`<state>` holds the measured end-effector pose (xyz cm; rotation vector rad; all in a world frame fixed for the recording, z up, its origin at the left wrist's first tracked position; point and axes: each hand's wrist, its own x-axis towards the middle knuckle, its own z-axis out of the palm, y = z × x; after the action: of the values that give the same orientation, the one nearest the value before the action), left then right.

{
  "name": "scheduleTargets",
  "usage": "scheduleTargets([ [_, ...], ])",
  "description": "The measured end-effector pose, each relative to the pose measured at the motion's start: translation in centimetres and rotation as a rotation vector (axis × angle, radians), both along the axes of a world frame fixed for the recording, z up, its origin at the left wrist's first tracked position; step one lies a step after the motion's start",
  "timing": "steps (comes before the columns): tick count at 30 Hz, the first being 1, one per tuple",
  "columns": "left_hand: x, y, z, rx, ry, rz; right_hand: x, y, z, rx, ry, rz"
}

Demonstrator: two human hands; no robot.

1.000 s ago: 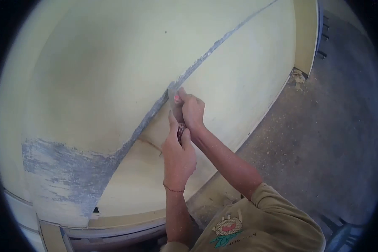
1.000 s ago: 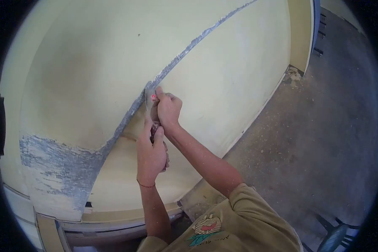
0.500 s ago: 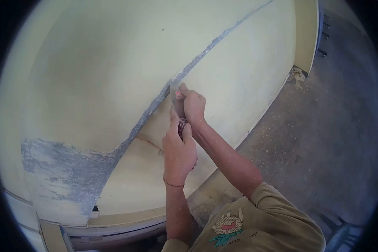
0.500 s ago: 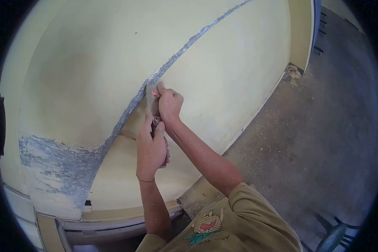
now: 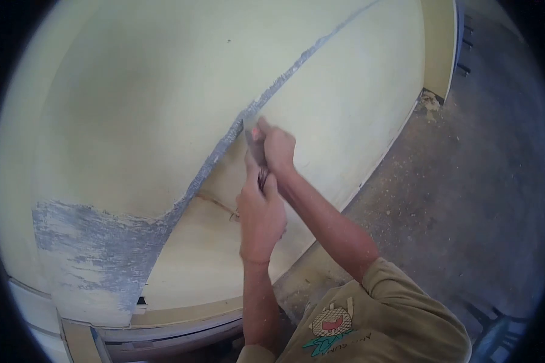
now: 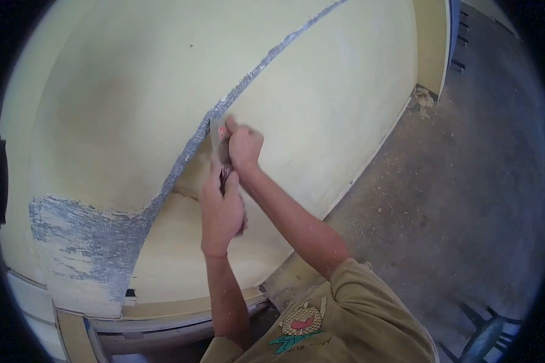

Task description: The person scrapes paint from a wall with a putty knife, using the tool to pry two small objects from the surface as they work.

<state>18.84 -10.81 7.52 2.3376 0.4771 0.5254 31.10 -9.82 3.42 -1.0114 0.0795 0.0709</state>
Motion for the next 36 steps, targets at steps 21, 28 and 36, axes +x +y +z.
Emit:
scheduleTargets([
  [21, -14.4, -0.7, -16.1, -0.369, 0.348, 0.015, -8.9, -13.9, -28.8, -0.955, -0.230, 0.508],
  [28, -38.1, 3.7, -33.0, -0.603, 0.769, 0.435, -34.0, -48.7, -50.8, -1.906, 0.332, 0.881],
  [36, -40.7, 2.8, -39.5, -0.650, 0.740, 0.382, -38.1, -49.9, -45.5, -1.816, 0.330, 0.676],
])
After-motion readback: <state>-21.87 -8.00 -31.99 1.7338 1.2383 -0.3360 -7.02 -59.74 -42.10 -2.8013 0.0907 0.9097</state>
